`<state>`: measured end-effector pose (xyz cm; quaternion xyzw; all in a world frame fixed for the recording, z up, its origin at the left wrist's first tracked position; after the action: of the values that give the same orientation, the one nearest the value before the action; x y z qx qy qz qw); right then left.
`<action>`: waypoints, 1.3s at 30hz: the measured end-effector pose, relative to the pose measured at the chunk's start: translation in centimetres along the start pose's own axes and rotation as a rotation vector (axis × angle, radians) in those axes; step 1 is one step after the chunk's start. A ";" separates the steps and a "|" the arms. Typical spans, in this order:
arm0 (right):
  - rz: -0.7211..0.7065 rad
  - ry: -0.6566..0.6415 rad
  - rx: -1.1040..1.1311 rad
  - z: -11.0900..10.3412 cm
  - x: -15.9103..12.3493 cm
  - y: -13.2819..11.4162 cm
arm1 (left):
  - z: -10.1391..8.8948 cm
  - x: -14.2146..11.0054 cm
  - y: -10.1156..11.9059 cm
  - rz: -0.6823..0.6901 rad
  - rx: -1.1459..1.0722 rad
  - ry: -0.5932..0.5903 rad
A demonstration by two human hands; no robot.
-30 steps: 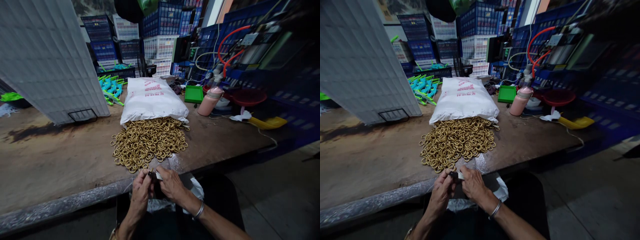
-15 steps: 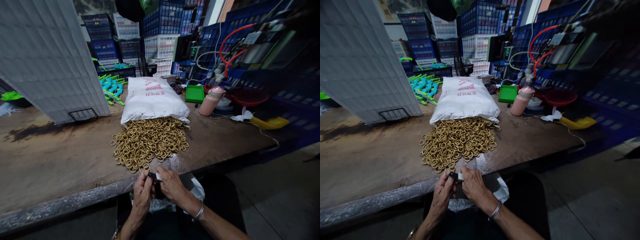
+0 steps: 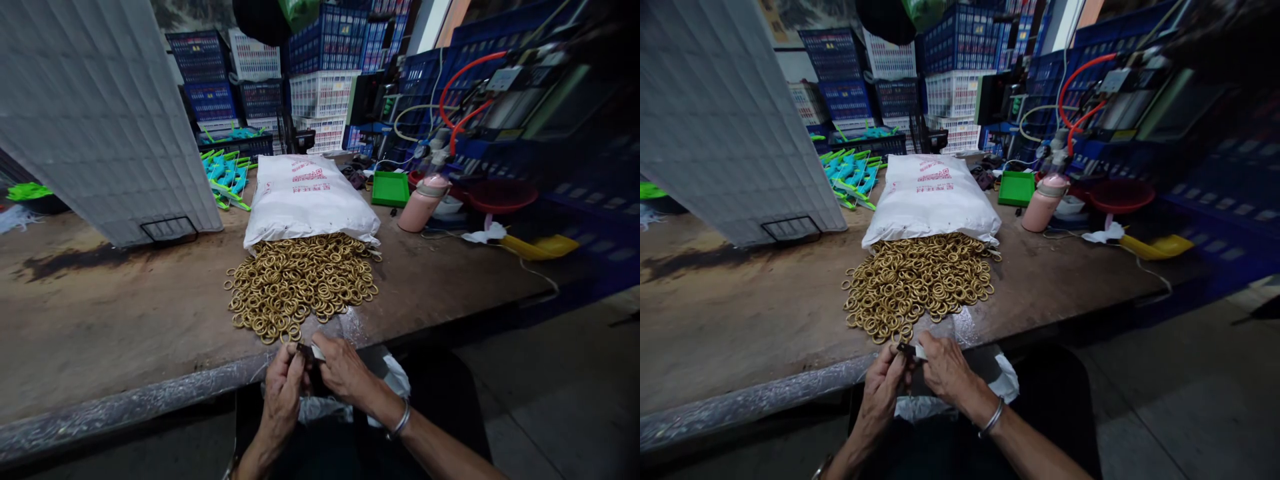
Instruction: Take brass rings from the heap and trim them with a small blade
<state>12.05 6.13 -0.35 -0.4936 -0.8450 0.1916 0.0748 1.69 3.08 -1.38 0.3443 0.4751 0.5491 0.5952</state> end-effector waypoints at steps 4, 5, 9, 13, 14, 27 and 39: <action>0.018 -0.066 -0.058 0.0 -0.1 -0.2 | -0.3 -0.5 -0.1 0.009 -0.012 -0.012; 0.026 -0.071 -0.080 0.0 -0.1 0.0 | -0.2 -0.7 -0.1 0.005 -0.023 -0.017; 0.118 -0.048 -0.183 -0.6 0.2 1.0 | 0.4 -1.8 0.1 -0.042 -0.137 -0.085; 0.156 0.036 -0.197 -1.3 1.6 0.8 | 0.7 -1.6 -0.3 -0.123 -0.358 -0.115; 0.158 0.061 -0.191 -1.3 2.1 0.7 | 0.5 -1.4 -0.5 -0.138 -0.400 -0.102; 0.197 0.084 -0.346 -0.1 5.6 0.9 | -0.7 -0.7 -0.9 -0.348 -0.732 -0.016; 0.244 0.226 -0.150 -1.6 4.8 2.3 | -0.2 1.0 -0.7 -0.316 -0.554 0.052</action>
<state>11.98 11.63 -0.10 -0.6150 -0.7770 0.0792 0.1086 1.71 3.95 -2.33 0.0769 0.3699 0.5669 0.7320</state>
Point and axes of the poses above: each hand's wrist, its own x-axis towards the middle knuckle, its own z-axis out of the palm, y = z × x, the point moved 6 cm from there along x, towards the middle knuckle, and after that the axes turned 8 degrees about -x, right-handed, at the moved point
